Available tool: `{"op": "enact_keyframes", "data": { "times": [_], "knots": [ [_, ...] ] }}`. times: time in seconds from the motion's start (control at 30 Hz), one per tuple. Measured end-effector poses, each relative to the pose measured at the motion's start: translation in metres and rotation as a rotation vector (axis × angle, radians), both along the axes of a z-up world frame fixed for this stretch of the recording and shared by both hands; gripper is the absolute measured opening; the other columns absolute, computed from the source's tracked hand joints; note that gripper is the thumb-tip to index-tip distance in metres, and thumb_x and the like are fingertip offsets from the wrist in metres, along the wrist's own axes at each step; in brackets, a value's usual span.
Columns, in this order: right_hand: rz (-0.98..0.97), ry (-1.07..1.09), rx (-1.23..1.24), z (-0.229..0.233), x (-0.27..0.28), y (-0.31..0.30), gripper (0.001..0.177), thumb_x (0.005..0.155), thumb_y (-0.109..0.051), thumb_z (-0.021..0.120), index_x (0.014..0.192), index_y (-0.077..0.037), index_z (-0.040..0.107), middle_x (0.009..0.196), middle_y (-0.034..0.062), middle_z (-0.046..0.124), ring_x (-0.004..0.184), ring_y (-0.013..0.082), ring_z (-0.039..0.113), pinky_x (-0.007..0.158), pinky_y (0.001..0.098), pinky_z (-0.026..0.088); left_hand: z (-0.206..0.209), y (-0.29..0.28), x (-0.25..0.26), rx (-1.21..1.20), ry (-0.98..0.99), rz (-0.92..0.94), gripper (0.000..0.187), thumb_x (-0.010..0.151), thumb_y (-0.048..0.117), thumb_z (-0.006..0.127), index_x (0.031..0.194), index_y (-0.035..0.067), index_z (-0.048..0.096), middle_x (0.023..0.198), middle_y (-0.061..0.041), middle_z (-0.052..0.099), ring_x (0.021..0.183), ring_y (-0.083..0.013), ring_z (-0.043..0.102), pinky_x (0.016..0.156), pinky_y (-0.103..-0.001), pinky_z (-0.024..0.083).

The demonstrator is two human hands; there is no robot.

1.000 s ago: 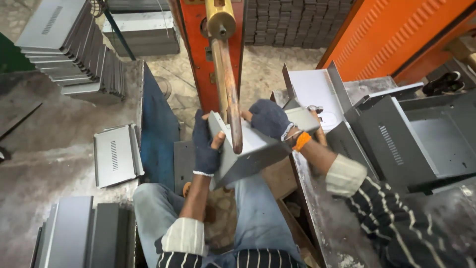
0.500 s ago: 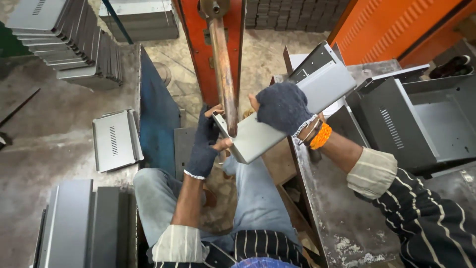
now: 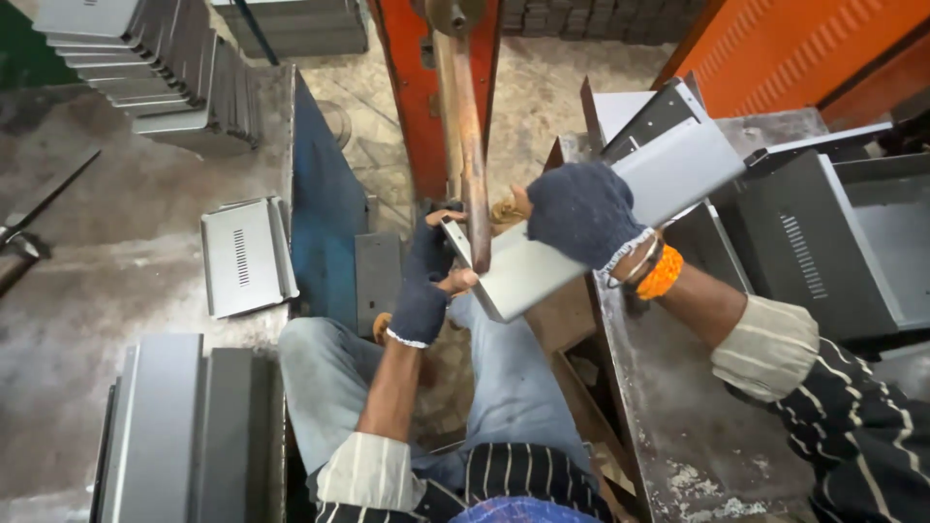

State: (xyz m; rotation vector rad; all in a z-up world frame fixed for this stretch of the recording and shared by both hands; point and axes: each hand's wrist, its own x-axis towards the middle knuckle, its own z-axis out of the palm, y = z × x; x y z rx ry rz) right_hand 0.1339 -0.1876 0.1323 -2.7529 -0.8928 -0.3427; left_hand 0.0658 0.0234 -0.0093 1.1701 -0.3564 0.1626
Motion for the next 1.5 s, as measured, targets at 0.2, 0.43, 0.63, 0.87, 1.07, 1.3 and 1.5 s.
{"op": "enact_keyframes", "data": {
  "times": [0.2, 0.43, 0.63, 0.87, 1.07, 1.3, 1.5],
  "knots": [
    [0.011, 0.043, -0.186, -0.007, 0.004, -0.001, 0.025, 0.079, -0.031, 0.069, 0.066, -0.010, 0.075, 0.063, 0.0162, 0.067, 0.060, 0.0368, 0.068, 0.058, 0.0522, 0.054, -0.007, -0.003, -0.001, -0.042, 0.145, 0.004, 0.082, 0.071, 0.016, 0.089, 0.142, 0.013, 0.047, 0.129, -0.003, 0.056, 0.117, -0.0171, 0.056, 0.098, -0.032, 0.049],
    [-0.083, 0.023, -0.061, 0.005, 0.028, 0.014, 0.024, 0.077, -0.030, 0.066, 0.068, -0.009, 0.073, 0.065, 0.0195, 0.066, 0.064, 0.0390, 0.068, 0.064, 0.0502, 0.056, -0.019, 0.010, 0.044, -0.003, 0.025, 0.088, 0.073, 0.076, -0.002, 0.082, 0.139, 0.012, 0.048, 0.130, -0.002, 0.053, 0.117, -0.0169, 0.056, 0.103, -0.032, 0.050],
    [-0.076, -0.003, -0.065, -0.003, 0.038, 0.026, 0.042, 0.095, -0.036, 0.063, 0.065, -0.007, 0.073, 0.062, 0.0199, 0.065, 0.060, 0.0408, 0.066, 0.066, 0.0537, 0.054, -0.035, 0.017, 0.051, 0.038, -0.010, 0.136, 0.056, 0.095, 0.020, 0.080, 0.140, 0.008, 0.050, 0.127, -0.005, 0.055, 0.116, -0.0169, 0.055, 0.104, -0.032, 0.046],
    [-0.056, 0.102, -0.048, 0.002, 0.023, 0.012, 0.048, 0.099, -0.038, 0.059, 0.064, -0.009, 0.073, 0.060, 0.0184, 0.065, 0.055, 0.0380, 0.066, 0.065, 0.0481, 0.054, -0.056, -0.002, 0.036, -0.312, 0.109, 0.044, 0.083, 0.095, 0.075, 0.050, 0.141, 0.006, 0.051, 0.131, -0.006, 0.057, 0.119, -0.0208, 0.056, 0.104, -0.037, 0.045],
    [-0.002, 0.039, -0.096, -0.003, 0.002, 0.006, 0.046, 0.098, -0.039, 0.063, 0.066, -0.008, 0.074, 0.065, 0.0176, 0.067, 0.061, 0.0388, 0.066, 0.063, 0.0500, 0.052, -0.022, 0.010, 0.006, -0.285, 0.143, -0.024, 0.080, 0.102, 0.074, 0.039, 0.143, 0.007, 0.052, 0.129, -0.011, 0.060, 0.123, -0.0232, 0.058, 0.111, -0.038, 0.045],
    [-0.103, 0.236, 0.201, 0.014, -0.071, 0.000, 0.042, 0.096, -0.039, 0.066, 0.071, -0.008, 0.076, 0.059, 0.0143, 0.066, 0.053, 0.0311, 0.065, 0.059, 0.0457, 0.051, -0.097, 0.055, -0.047, -0.184, 0.197, 0.201, 0.073, 0.104, 0.064, 0.037, 0.140, 0.002, 0.052, 0.139, -0.010, 0.058, 0.133, -0.0199, 0.052, 0.118, -0.036, 0.034],
    [-0.115, 0.271, 0.512, -0.059, -0.091, -0.039, 0.037, 0.102, -0.032, 0.061, 0.108, 0.001, 0.075, 0.070, 0.0145, 0.066, 0.065, 0.0258, 0.062, 0.064, 0.0419, 0.049, -0.074, 0.072, -0.066, 0.157, 0.302, 0.376, 0.054, 0.102, 0.051, 0.053, 0.112, -0.002, 0.062, 0.109, -0.013, 0.064, 0.098, -0.0212, 0.056, 0.090, -0.037, 0.041]
  ]
}}
